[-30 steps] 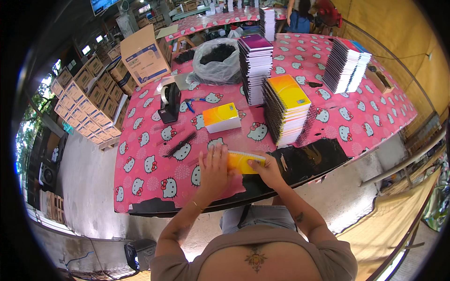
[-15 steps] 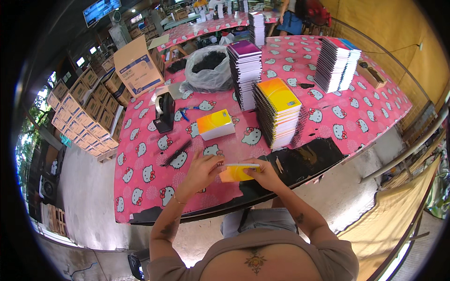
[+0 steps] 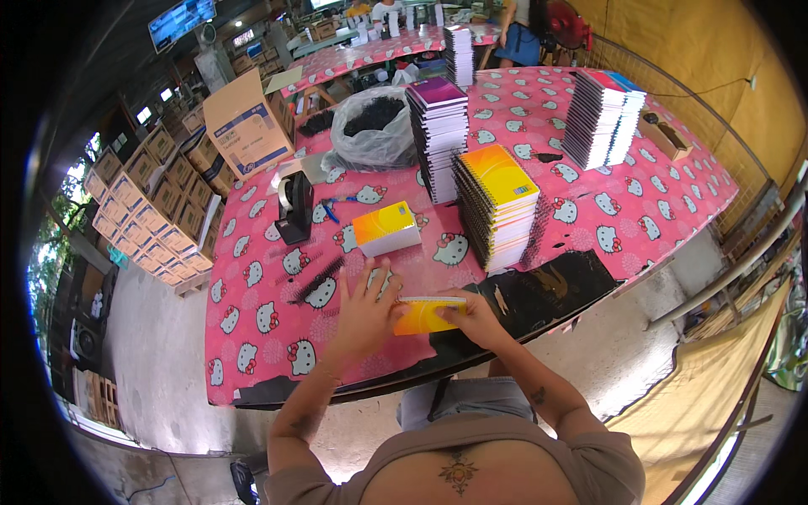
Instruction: The person tapes the spines of small notebooks by hand, placing a strip of yellow tape along the edge and folding it over before stacking the completed notebooks on a table.
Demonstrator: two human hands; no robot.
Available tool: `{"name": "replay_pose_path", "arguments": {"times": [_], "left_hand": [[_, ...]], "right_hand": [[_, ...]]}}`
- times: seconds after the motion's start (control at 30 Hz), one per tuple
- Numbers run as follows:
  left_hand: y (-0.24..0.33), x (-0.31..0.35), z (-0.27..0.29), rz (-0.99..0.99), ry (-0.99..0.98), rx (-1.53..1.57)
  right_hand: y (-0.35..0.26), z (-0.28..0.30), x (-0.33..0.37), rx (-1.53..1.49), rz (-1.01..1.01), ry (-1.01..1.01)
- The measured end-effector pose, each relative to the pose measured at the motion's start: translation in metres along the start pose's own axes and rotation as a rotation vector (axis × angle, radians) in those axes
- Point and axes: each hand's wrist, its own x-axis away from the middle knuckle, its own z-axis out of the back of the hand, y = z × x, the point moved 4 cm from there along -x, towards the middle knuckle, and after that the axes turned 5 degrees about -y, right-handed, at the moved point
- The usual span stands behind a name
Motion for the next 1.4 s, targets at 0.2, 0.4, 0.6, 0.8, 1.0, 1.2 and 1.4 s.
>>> {"name": "replay_pose_path", "arguments": {"times": [0.2, 0.4, 0.6, 0.8, 1.0, 1.2, 1.4], "left_hand": [[0.036, 0.041, -0.037, 0.062, 0.025, -0.219], [0.027, 0.039, -0.037, 0.029, -0.003, -0.101], [0.010, 0.019, 0.009, 0.135, 0.072, -0.334], [0.043, 0.000, 0.020, 0.087, -0.273, -0.006], [0.054, 0.035, -0.048, -0.080, -0.029, 0.015], [0.039, 0.002, -0.021, 0.000, 0.114, -0.154], [0.055, 0.019, -0.047, -0.005, 0.043, 0.009]], "right_hand": [[0.003, -0.008, -0.005, 0.025, -0.007, 0.080], [-0.009, -0.013, 0.002, -0.001, -0.058, 0.048], [0.014, -0.029, -0.004, -0.118, -0.107, -0.067], [0.012, -0.016, -0.004, -0.053, -0.104, -0.022], [0.002, -0.008, 0.000, -0.099, -0.105, 0.008], [0.000, -0.020, -0.009, 0.101, -0.024, -0.004], [0.012, -0.009, -0.016, 0.092, -0.041, -0.046]]}}
